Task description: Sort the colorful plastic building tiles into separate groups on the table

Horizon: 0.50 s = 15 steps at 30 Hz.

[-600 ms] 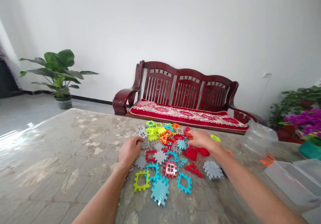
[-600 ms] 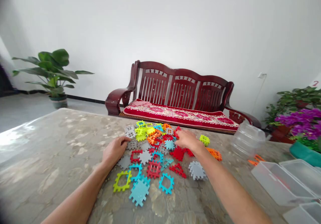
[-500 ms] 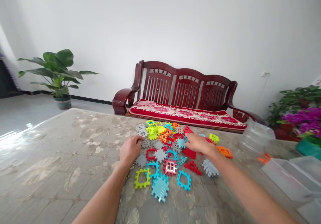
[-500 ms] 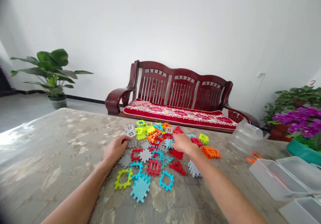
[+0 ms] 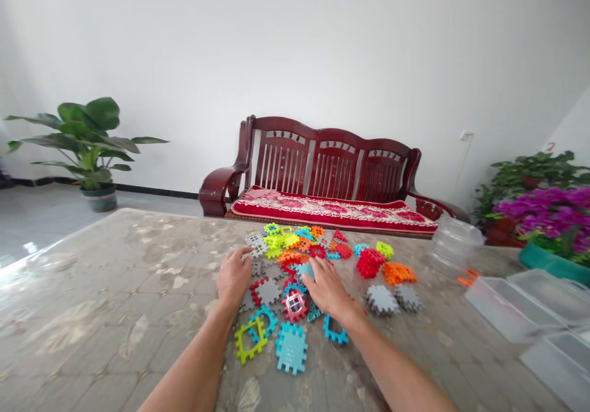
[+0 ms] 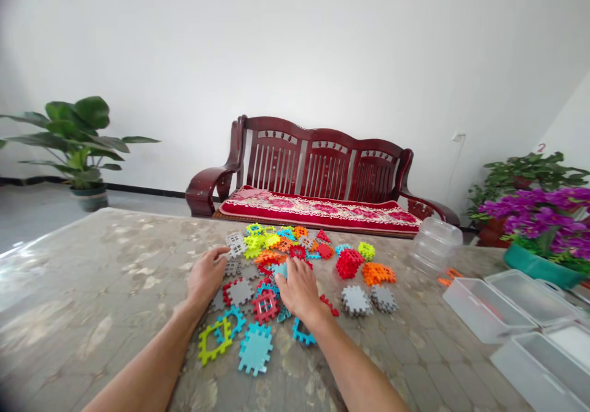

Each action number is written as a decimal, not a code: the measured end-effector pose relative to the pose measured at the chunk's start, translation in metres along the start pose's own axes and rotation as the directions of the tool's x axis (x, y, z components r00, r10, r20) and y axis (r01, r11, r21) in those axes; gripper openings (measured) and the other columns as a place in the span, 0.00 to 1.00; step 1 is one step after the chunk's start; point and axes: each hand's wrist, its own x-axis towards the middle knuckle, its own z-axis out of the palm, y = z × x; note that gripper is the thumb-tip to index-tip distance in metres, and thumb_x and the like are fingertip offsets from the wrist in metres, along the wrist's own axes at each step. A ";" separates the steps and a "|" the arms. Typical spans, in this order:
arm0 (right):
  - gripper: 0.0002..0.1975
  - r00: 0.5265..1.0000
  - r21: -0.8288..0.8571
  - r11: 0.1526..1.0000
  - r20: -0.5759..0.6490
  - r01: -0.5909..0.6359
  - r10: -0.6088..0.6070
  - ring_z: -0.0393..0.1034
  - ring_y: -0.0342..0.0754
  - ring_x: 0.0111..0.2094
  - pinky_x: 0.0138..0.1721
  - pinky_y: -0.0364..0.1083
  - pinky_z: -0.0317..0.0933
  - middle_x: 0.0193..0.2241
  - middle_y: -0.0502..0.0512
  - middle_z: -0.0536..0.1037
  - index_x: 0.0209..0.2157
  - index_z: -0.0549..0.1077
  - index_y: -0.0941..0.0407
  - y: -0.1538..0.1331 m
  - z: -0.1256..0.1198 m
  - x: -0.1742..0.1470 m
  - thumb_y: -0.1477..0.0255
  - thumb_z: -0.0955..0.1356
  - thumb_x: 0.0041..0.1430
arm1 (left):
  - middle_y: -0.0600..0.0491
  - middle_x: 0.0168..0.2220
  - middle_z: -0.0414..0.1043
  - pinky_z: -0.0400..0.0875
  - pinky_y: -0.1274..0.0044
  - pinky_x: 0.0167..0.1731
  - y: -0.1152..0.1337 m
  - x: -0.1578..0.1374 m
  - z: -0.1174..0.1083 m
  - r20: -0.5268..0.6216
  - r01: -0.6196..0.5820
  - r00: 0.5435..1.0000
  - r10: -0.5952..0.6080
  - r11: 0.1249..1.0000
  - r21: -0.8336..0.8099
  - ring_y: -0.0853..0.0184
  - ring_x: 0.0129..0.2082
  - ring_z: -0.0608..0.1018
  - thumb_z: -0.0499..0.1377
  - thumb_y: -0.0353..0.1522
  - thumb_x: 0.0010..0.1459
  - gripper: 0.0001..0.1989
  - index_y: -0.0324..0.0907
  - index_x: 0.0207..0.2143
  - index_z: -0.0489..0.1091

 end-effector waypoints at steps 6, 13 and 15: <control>0.33 0.986 -0.003 0.986 -0.038 -0.164 0.164 0.46 0.62 0.68 0.65 0.58 0.42 0.67 0.67 0.55 0.66 0.58 0.61 0.019 0.013 -0.006 0.57 0.59 0.65 | 0.46 0.54 0.72 0.67 0.68 0.52 0.001 -0.002 -0.001 0.003 0.005 1.000 -0.005 1.000 -0.001 0.56 0.53 0.73 0.49 0.34 0.61 0.20 0.45 0.52 0.72; 0.24 0.965 0.141 0.990 -0.263 0.025 0.013 0.60 0.53 0.60 0.63 0.51 0.49 0.57 0.59 0.71 0.56 0.71 0.54 0.035 0.007 0.026 0.62 0.55 0.68 | 0.47 0.54 0.72 0.67 0.68 0.51 0.000 -0.001 0.001 0.014 0.008 1.000 -0.008 1.000 -0.007 0.57 0.53 0.73 0.49 0.36 0.62 0.20 0.46 0.53 0.71; 0.24 0.946 0.068 0.995 -0.310 -0.079 0.096 0.59 0.52 0.61 0.63 0.50 0.47 0.57 0.60 0.70 0.58 0.69 0.55 0.043 -0.011 0.054 0.64 0.55 0.68 | 0.47 0.54 0.72 0.67 0.69 0.51 0.000 0.000 0.000 0.017 0.010 1.000 -0.010 1.000 -0.004 0.58 0.53 0.74 0.49 0.35 0.62 0.20 0.46 0.53 0.71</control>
